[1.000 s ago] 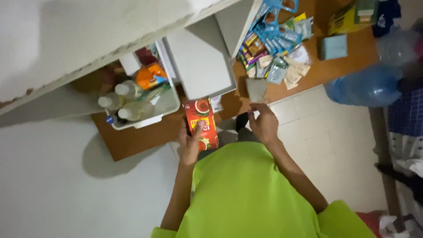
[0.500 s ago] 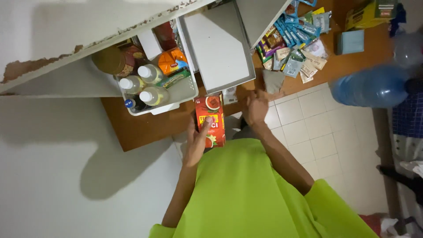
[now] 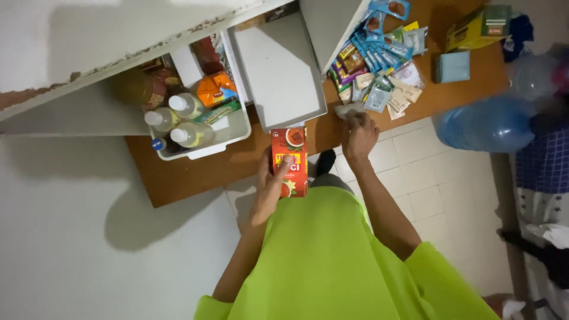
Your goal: Organizing various food and household items on a table and into a white bin.
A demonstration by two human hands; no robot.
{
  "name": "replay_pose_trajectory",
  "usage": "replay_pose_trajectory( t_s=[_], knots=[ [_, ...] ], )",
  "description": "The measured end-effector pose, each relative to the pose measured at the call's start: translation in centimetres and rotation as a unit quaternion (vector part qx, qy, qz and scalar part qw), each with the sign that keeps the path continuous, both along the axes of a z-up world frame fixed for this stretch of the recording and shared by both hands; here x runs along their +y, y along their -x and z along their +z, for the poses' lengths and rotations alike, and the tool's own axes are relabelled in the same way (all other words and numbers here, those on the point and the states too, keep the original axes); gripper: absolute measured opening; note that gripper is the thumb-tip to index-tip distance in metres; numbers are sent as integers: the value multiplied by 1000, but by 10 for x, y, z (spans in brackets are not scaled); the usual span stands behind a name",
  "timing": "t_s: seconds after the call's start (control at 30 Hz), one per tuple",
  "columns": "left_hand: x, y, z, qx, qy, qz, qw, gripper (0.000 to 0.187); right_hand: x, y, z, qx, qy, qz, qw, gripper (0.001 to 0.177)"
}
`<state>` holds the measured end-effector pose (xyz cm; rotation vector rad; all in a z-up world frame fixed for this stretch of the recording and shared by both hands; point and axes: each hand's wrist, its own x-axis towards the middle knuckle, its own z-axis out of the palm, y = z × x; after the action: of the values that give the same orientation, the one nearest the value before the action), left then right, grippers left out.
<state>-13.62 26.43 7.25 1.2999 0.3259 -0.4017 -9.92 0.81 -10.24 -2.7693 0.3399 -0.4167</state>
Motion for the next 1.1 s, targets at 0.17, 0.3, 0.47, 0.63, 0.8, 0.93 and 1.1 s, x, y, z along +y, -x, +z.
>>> replay_pose_trajectory(
  t_s=[0.17,0.3,0.47,0.63,0.8,0.93,1.1],
  knots=[
    [-13,-7,-10,26,47,14,998,60,-21,-13,0,-55,-87,-32,994,10],
    [-25,-11,-26,97,201,94,970,68,-25,-22,69,-197,-205,-95,954,4],
    [-39,-25,-26,95,246,70,962,67,3,13,156,-158,-256,-31,953,17],
    [-49,-26,-57,201,248,55,946,67,51,46,220,-43,-339,246,907,37],
    [-53,-24,-21,114,299,5,947,60,46,11,232,29,-380,181,907,34],
    [-30,-13,-100,137,319,25,938,57,71,41,259,-3,-356,282,891,39],
    [-32,-30,-13,-13,59,87,994,53,76,50,254,92,-431,177,880,44]
  ],
)
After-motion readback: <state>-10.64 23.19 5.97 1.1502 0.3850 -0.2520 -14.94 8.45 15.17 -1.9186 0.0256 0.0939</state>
